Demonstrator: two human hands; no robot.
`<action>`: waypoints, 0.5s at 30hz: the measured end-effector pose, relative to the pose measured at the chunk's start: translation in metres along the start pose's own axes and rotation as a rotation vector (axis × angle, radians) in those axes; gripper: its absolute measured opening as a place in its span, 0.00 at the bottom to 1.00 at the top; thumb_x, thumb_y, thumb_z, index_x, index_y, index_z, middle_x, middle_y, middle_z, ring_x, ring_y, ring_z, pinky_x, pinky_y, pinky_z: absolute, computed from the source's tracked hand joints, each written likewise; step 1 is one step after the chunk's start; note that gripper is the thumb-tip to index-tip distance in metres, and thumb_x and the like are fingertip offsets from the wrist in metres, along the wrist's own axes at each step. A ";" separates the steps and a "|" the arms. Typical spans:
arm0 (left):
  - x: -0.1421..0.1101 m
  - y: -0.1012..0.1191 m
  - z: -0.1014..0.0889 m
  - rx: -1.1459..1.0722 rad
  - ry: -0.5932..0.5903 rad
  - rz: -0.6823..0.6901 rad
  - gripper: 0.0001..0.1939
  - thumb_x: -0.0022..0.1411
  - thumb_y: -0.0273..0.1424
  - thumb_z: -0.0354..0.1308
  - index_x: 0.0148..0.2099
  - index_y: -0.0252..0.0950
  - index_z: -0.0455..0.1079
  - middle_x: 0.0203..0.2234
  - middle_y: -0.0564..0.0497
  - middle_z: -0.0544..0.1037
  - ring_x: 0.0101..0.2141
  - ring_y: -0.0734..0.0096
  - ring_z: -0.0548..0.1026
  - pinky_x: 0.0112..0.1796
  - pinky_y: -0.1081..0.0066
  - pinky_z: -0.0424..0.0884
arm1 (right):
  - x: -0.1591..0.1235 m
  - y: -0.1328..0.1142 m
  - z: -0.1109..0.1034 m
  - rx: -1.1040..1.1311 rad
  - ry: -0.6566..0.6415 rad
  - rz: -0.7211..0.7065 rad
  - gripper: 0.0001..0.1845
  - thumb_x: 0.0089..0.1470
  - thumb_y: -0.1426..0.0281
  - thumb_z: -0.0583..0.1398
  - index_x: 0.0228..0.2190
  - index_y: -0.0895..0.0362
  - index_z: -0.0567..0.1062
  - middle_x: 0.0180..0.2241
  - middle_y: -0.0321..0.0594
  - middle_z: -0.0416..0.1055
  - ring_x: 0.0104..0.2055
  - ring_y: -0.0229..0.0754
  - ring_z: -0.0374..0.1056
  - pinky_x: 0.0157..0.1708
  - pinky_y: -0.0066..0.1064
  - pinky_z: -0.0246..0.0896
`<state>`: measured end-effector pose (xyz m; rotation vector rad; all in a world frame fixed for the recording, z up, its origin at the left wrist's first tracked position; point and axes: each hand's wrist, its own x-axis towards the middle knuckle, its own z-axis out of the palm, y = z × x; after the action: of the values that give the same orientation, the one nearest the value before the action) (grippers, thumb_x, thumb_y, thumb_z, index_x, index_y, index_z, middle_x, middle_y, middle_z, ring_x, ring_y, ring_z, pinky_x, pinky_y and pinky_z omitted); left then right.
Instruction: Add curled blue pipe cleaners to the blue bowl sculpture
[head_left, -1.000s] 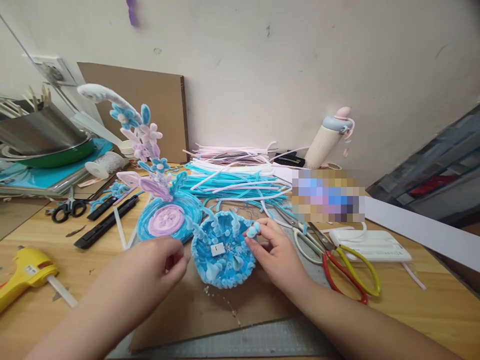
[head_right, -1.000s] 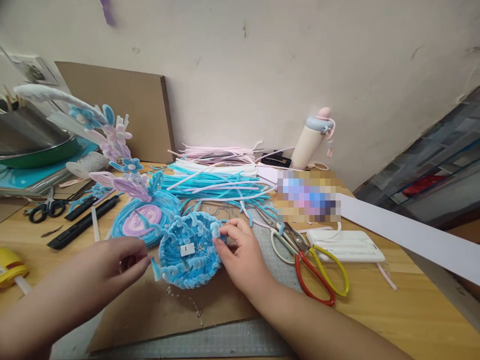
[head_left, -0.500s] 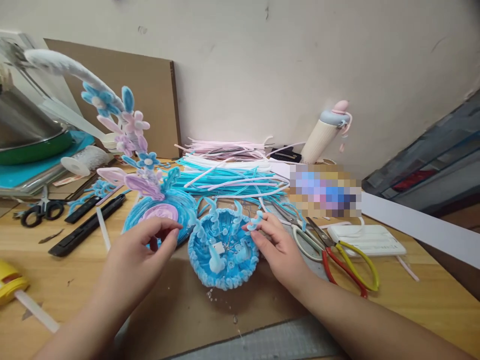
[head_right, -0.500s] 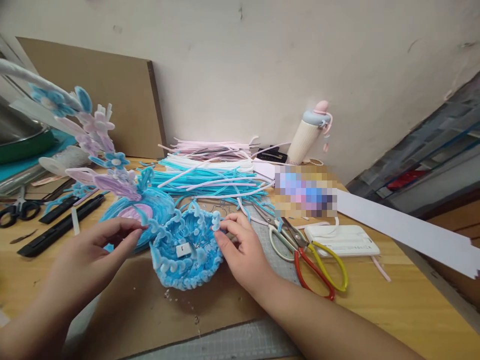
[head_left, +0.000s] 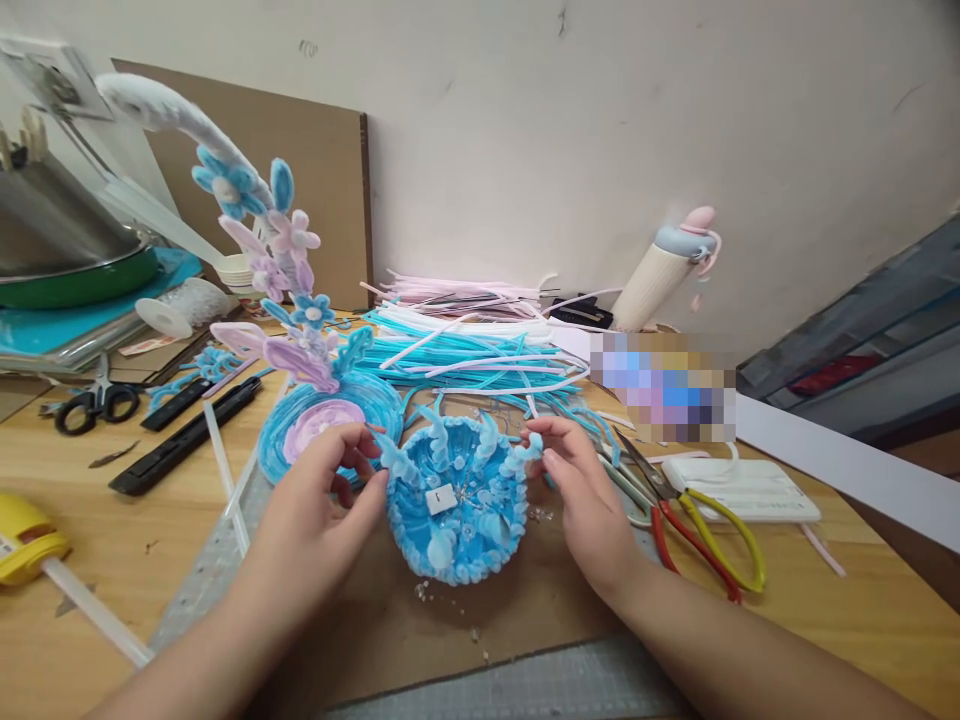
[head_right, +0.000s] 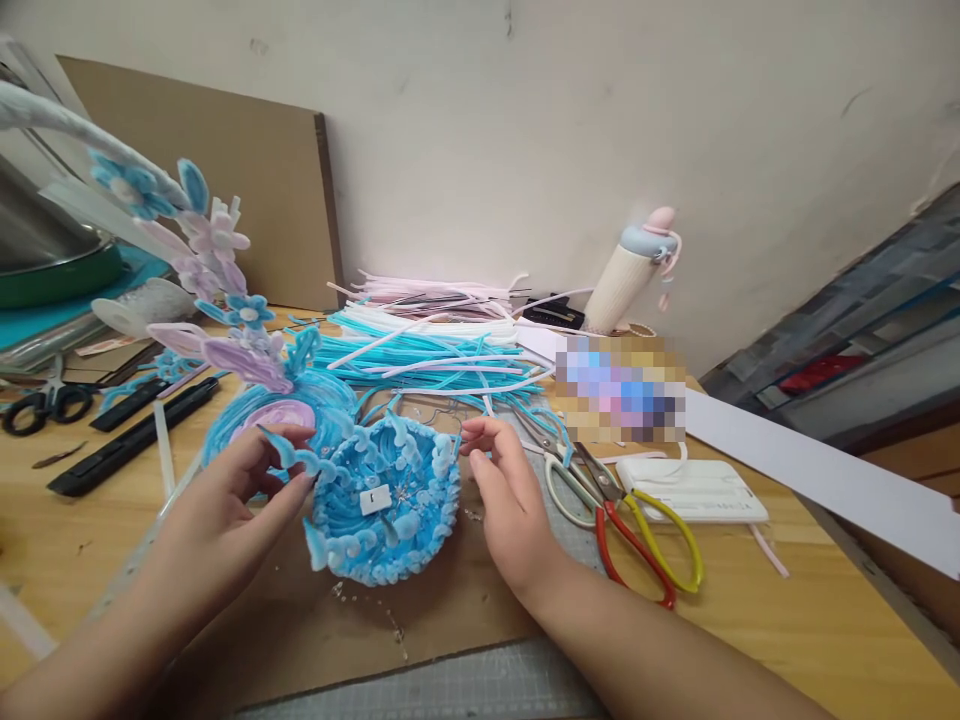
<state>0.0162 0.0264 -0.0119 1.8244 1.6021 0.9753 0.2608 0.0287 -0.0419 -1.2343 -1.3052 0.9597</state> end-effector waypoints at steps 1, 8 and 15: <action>0.000 0.001 0.000 0.003 0.003 0.000 0.13 0.62 0.37 0.54 0.49 0.42 0.64 0.37 0.53 0.72 0.28 0.73 0.71 0.28 0.72 0.69 | 0.000 0.000 0.000 0.003 0.029 -0.040 0.10 0.60 0.67 0.51 0.43 0.50 0.68 0.44 0.40 0.68 0.47 0.45 0.65 0.45 0.37 0.62; 0.001 -0.002 0.004 -0.105 -0.095 -0.093 0.19 0.62 0.40 0.54 0.54 0.42 0.61 0.39 0.50 0.71 0.28 0.71 0.70 0.28 0.69 0.68 | -0.005 -0.003 -0.003 0.017 0.173 -0.295 0.07 0.58 0.73 0.52 0.36 0.50 0.66 0.43 0.40 0.62 0.52 0.46 0.59 0.55 0.42 0.53; -0.001 -0.003 0.006 -0.118 -0.248 -0.205 0.26 0.59 0.40 0.53 0.57 0.39 0.56 0.33 0.51 0.73 0.24 0.70 0.71 0.26 0.69 0.68 | -0.004 -0.007 -0.003 0.008 0.253 -0.343 0.05 0.60 0.72 0.52 0.37 0.50 0.66 0.42 0.40 0.62 0.50 0.46 0.60 0.55 0.42 0.54</action>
<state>0.0194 0.0265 -0.0181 1.5963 1.5102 0.7067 0.2625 0.0231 -0.0357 -1.0430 -1.2567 0.5451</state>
